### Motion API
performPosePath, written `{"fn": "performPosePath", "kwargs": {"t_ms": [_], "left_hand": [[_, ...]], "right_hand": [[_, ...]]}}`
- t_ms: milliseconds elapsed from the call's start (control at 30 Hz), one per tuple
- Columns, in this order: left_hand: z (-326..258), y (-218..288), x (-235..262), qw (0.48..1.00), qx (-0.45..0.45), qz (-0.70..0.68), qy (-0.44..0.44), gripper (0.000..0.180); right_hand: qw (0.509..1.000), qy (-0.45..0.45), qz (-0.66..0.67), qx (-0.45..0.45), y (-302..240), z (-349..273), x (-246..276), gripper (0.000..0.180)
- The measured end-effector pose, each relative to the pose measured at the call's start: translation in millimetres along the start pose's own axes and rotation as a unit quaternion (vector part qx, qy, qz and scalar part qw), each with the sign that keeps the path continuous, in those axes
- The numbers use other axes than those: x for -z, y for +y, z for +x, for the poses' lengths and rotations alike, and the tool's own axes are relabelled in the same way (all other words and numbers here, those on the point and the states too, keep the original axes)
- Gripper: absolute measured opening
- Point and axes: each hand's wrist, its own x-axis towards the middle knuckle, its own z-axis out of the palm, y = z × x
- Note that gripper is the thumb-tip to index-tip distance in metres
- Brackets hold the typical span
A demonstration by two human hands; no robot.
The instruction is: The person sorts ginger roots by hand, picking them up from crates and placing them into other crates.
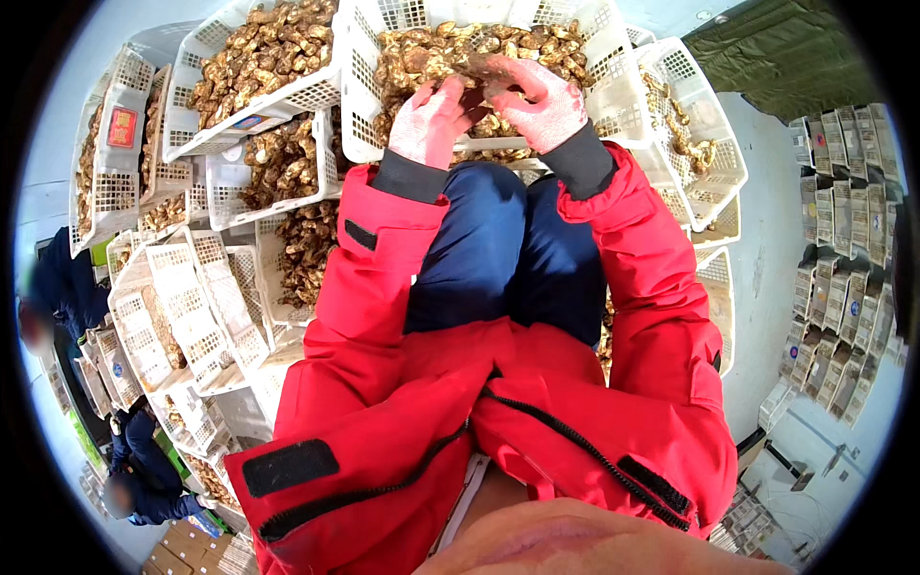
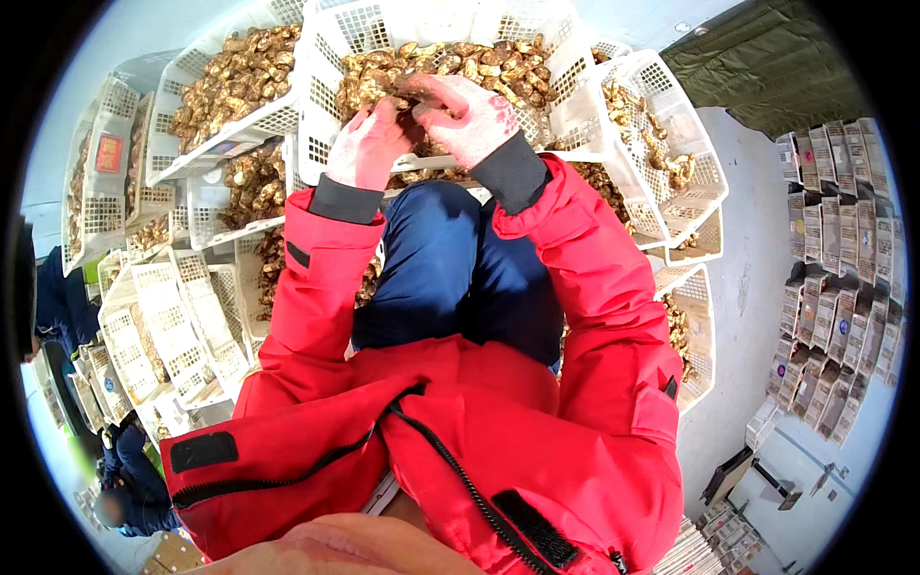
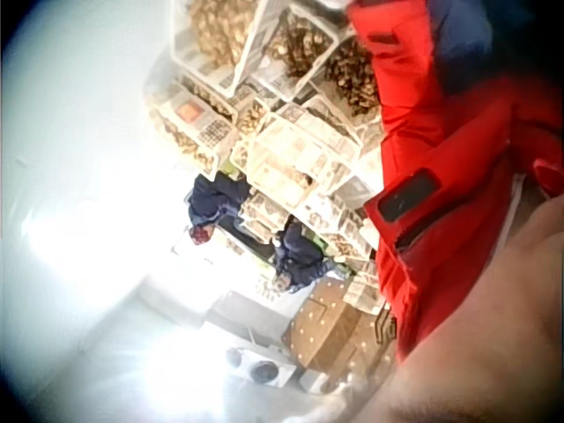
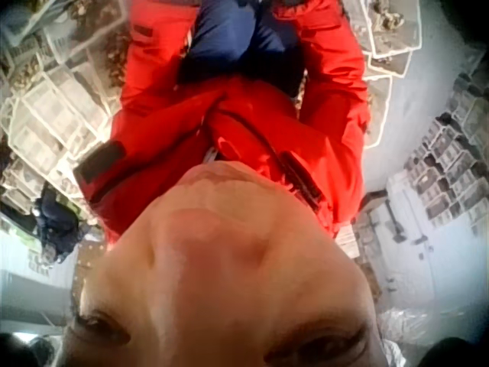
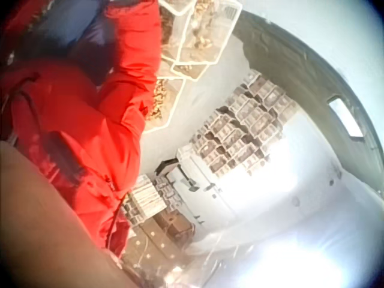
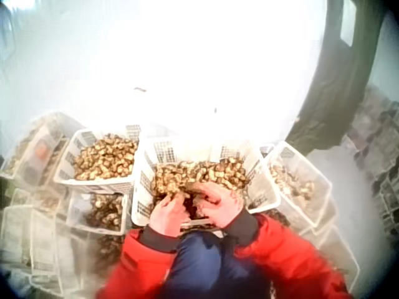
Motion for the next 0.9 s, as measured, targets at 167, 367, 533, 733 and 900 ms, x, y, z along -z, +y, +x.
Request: {"fn": "performPosePath", "kwargs": {"t_ms": [167,367,533,733,900], "left_hand": [[-2.5,16.7,20.8,0.981,0.080,-0.145,-0.099,0.030],[-3.1,5.8,13.3,0.989,-0.019,0.135,0.056,0.033],[-3.5,13.4,14.4,0.985,-0.061,0.144,0.073,0.030],[-6.9,16.5,16.2,0.981,-0.004,0.194,0.007,0.022],[-16.6,13.2,2.7,0.984,0.093,0.110,-0.108,0.023]], "right_hand": [[0.996,0.027,0.051,-0.062,17.4,2.5,25.1,0.029],[0.947,0.000,0.284,-0.153,28.3,-1.4,18.2,0.037],[0.936,-0.039,0.303,-0.172,42.8,-4.3,15.3,0.040],[0.938,-0.020,0.301,-0.170,51.5,-7.0,28.9,0.039],[0.910,-0.106,0.394,-0.082,33.9,-4.8,1.8,0.048]]}}
